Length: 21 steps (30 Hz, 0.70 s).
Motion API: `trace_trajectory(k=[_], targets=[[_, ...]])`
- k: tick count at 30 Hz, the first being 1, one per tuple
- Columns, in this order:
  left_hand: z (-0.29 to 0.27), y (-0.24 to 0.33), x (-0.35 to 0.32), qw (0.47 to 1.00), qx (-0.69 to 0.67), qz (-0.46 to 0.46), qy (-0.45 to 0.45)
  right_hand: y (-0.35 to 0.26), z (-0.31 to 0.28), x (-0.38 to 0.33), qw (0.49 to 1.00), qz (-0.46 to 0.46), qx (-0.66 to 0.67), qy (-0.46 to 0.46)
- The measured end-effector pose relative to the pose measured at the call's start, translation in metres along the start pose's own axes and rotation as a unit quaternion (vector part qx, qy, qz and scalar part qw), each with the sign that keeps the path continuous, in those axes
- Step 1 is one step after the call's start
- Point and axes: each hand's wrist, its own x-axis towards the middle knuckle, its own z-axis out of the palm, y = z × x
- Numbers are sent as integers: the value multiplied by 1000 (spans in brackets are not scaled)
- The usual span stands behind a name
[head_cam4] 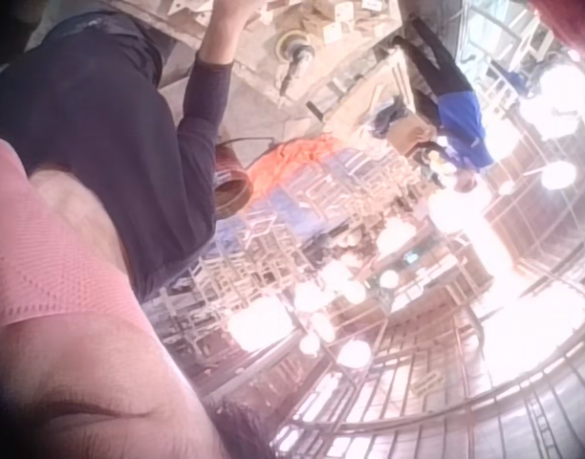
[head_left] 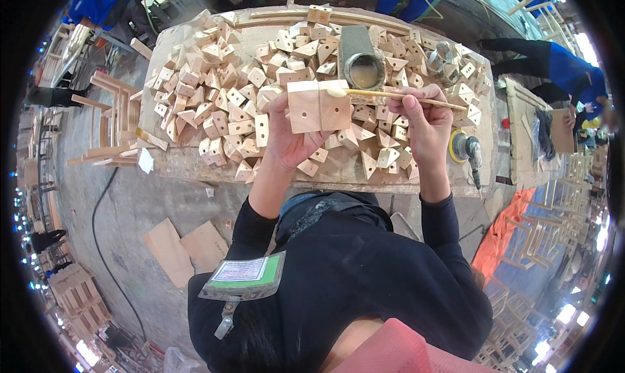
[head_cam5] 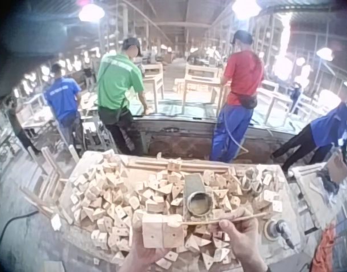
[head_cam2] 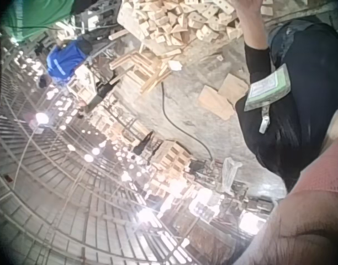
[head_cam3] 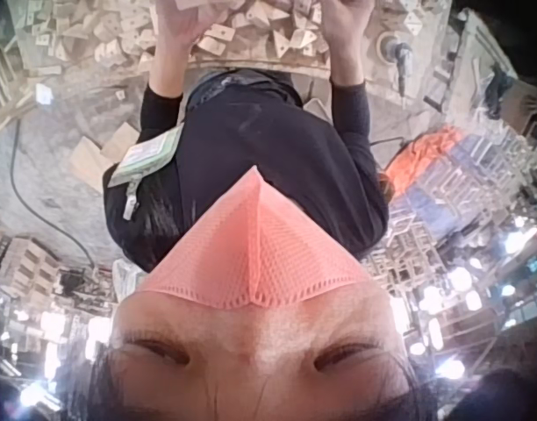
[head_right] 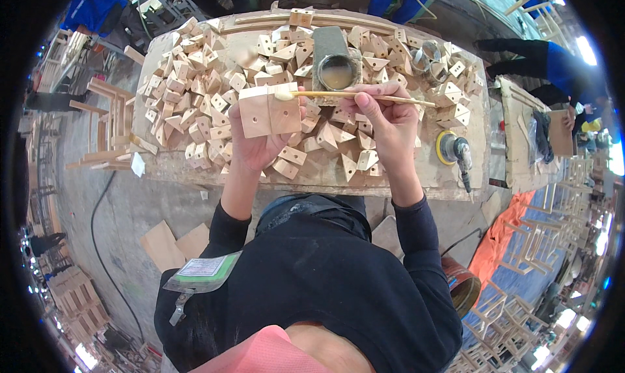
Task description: The person repeatedly picks small wooden blocks from a pile, applies glue to the holes using a brush, and places the blocks back on the table. The process is repeated for multiple blocks in a continuous loop.
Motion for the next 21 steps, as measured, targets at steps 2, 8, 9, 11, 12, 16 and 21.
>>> trace_trajectory(k=[2, 8, 9, 11, 12, 16, 21], targets=[[0, -1, -2, 1000, -17, -1, 10, 0, 1, 1, 1000, -3, 13, 3], [2, -4, -5, 1000, -21, 2, -8, -2, -3, -2, 998, -13, 21, -59], [4, -5, -5, 1000, -23, 1, -21, -3, -4, -3, 998, -11, 21, -63], [0, -4, -6, 1000, -13, 7, -15, -5, -4, -6, 997, -6, 22, -71], [-1, -4, -7, 1000, -9, 10, -12, -5, -4, -7, 997, -5, 14, -71], [1, -5, -9, 1000, -10, 6, -8, -7, -4, -12, 998, 4, 10, -64], [16, -11, -13, 984, 107, 117, 82, -5, -11, -16, 995, 32, 90, -32]])
